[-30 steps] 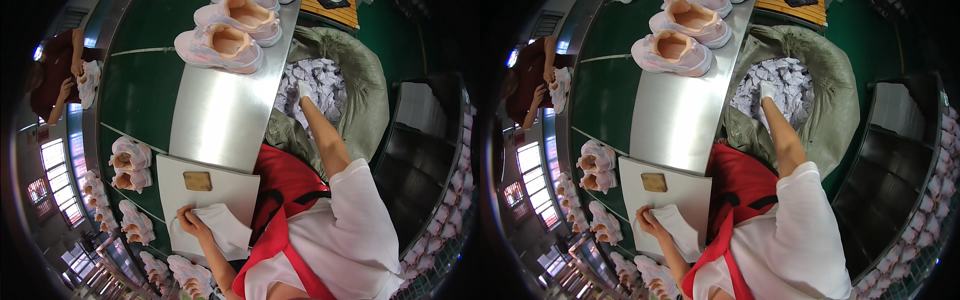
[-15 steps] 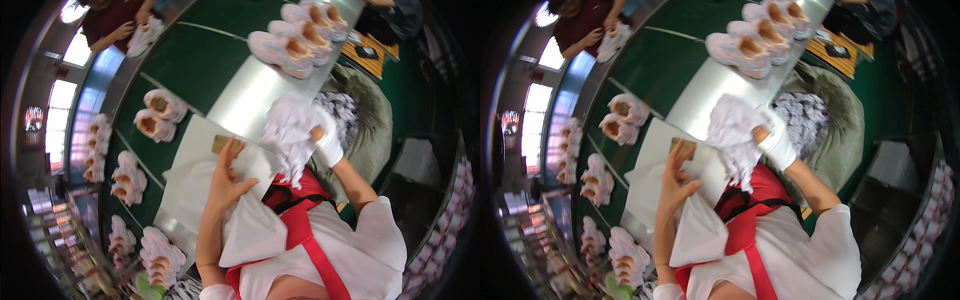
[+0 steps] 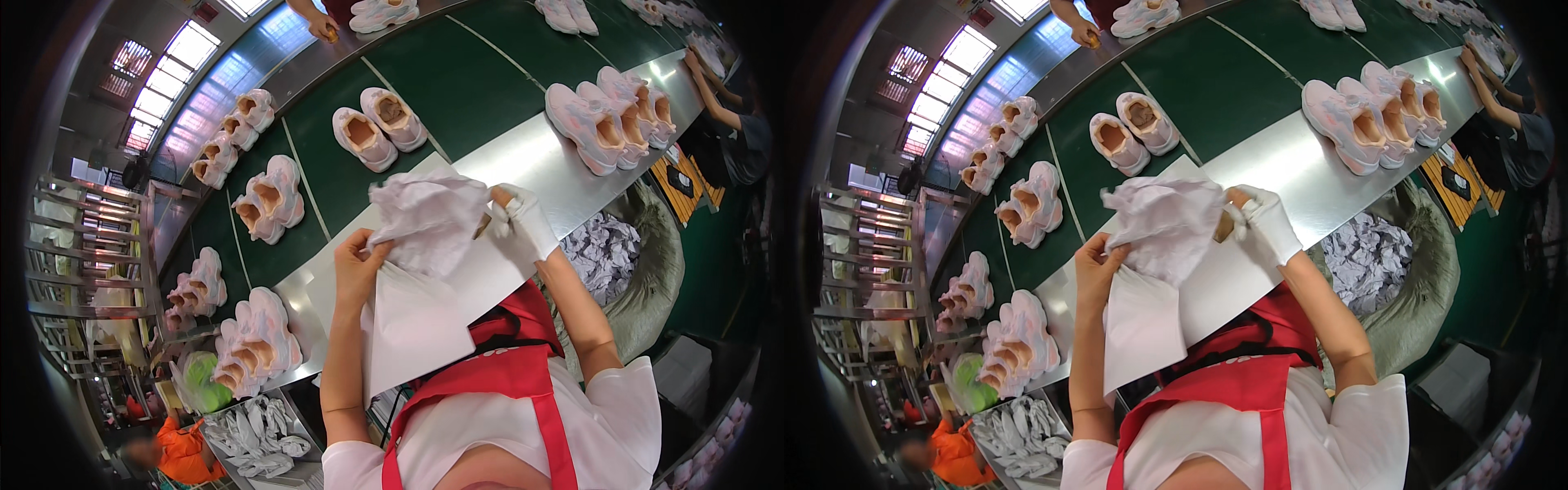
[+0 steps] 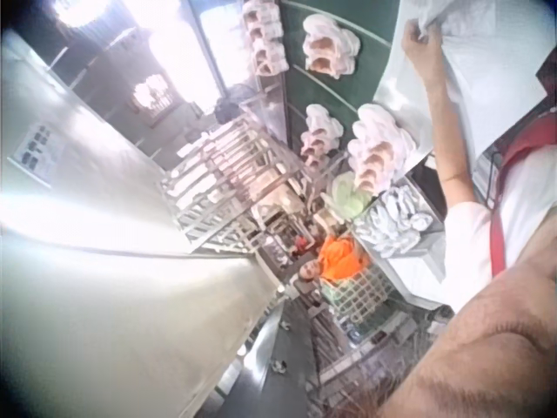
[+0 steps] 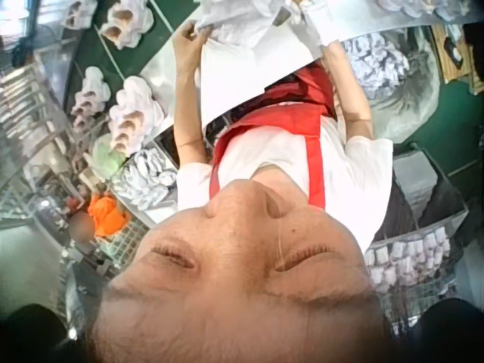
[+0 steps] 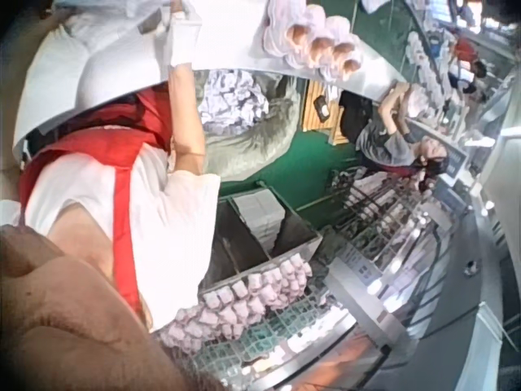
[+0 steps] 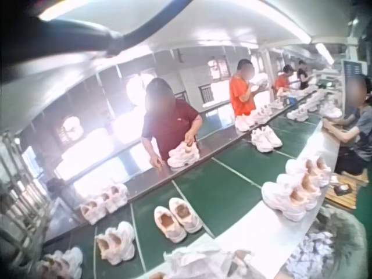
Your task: The person takes white tissue paper from a pile, crumples it, and stuffs it into the toe box of white sneakers moving along a conveyor belt. The worker repeats this process for multiple pairs of shoes.
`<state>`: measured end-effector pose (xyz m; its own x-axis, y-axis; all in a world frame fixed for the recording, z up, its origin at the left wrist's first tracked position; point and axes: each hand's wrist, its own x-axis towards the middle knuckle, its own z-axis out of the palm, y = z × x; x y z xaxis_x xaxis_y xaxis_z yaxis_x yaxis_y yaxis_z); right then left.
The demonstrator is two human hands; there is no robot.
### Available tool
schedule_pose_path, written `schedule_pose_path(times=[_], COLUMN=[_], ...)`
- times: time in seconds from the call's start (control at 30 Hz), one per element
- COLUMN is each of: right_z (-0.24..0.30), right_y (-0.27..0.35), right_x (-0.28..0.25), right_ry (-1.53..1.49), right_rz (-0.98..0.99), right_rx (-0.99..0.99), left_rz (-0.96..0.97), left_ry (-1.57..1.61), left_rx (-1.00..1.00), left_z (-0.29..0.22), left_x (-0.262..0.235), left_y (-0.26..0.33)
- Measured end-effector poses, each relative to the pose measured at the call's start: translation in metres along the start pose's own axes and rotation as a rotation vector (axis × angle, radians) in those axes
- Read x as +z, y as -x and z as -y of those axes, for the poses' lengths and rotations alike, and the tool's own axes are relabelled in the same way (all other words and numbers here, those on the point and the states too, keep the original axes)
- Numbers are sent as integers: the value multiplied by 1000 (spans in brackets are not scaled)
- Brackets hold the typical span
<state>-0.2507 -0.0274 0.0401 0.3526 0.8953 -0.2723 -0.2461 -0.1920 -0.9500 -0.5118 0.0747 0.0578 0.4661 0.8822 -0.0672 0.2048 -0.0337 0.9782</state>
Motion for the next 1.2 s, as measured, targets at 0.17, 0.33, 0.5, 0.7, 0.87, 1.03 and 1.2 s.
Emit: schedule_pose_path(times=[0.17,0.33,0.5,0.7,0.87,1.03,1.2], right_z=[29,52,33,9,5,-25,-29], right_y=[20,14,-6,-13,-21,-22,-10], right_x=[36,65,37,13,37,76,65], right_ry=[576,955,869,265,354,631,576], right_rz=[-128,421,564,374,281,470,588], right_rx=[-796,-678,-45,-78,-23,-316,-331], left_rz=[46,246,173,-147,421,322,281], left_ry=[-421,-664,-625,-743,-502,-563,-700], left_rx=[49,248,56,339,286,419,429], left_z=[-9,-21,-12,-10,-58,-62,-23], left_x=[4,11,-22,-43,-71,-1,39], left_y=[20,31,21,18,39,31,1])
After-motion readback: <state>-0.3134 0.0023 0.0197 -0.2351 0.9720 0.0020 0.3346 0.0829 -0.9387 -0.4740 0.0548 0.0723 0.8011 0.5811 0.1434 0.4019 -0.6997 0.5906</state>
